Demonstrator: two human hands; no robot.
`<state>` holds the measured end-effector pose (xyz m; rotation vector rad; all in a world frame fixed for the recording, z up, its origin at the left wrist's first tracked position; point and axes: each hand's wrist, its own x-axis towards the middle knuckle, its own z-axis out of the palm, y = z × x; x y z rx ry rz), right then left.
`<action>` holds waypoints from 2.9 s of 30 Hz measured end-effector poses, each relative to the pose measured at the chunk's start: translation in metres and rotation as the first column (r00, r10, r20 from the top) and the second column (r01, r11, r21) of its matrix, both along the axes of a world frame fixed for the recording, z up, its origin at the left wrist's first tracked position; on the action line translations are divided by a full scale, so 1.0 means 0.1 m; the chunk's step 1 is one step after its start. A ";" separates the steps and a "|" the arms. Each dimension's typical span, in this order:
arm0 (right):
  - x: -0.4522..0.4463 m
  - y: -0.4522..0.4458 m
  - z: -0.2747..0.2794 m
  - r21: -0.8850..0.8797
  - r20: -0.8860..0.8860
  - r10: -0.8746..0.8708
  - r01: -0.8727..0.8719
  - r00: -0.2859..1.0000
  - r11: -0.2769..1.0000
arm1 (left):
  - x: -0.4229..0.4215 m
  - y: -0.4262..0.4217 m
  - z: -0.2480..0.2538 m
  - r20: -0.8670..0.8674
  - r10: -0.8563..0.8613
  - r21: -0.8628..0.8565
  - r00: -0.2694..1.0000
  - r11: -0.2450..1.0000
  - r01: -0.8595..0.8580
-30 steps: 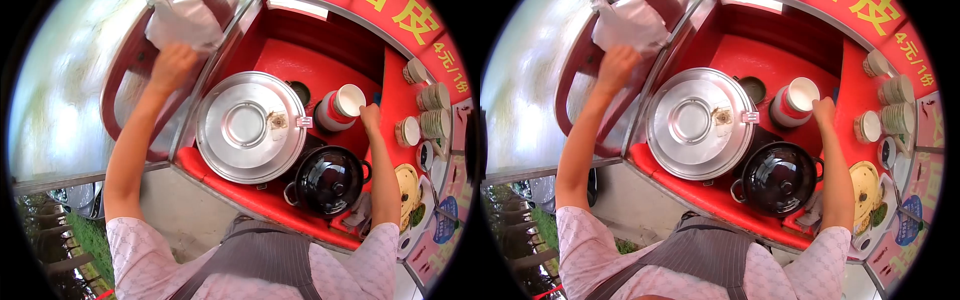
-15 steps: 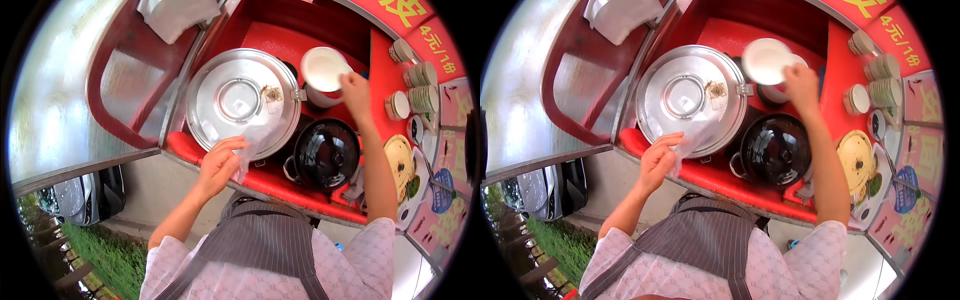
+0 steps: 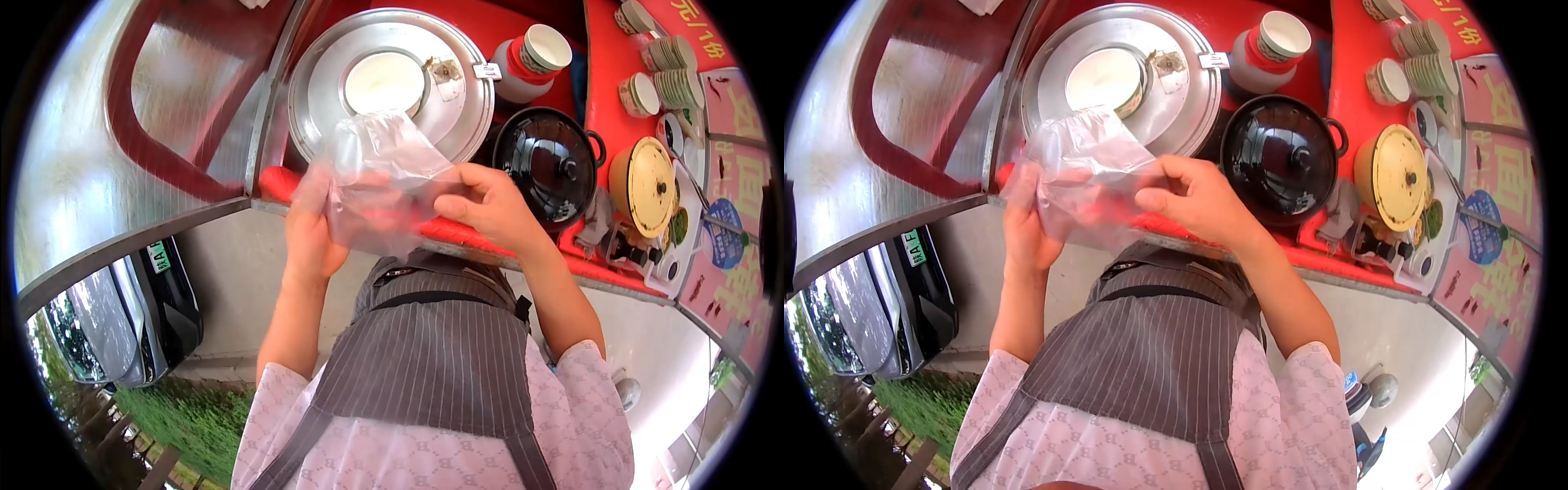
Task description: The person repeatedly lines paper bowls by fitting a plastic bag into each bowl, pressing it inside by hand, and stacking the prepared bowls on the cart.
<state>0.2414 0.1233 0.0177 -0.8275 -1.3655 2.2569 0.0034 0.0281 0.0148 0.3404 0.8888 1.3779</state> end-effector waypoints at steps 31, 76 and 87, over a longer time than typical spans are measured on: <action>-0.64 -0.70 0.05 0.935 0.246 -0.614 -0.018 0.750 0.353 | 0.00 -0.16 -0.13 -0.939 -0.314 -0.231 0.141 0.878 0.418; -0.94 1.38 -0.33 0.583 0.716 -0.251 -0.361 0.651 0.727 | -0.65 1.54 -0.67 -0.960 -0.164 -0.056 0.225 0.905 0.422; -0.56 0.44 -0.35 -0.294 -0.124 -0.435 0.385 0.892 0.875 | -0.24 0.65 -0.99 0.346 -0.062 0.172 0.936 0.985 0.002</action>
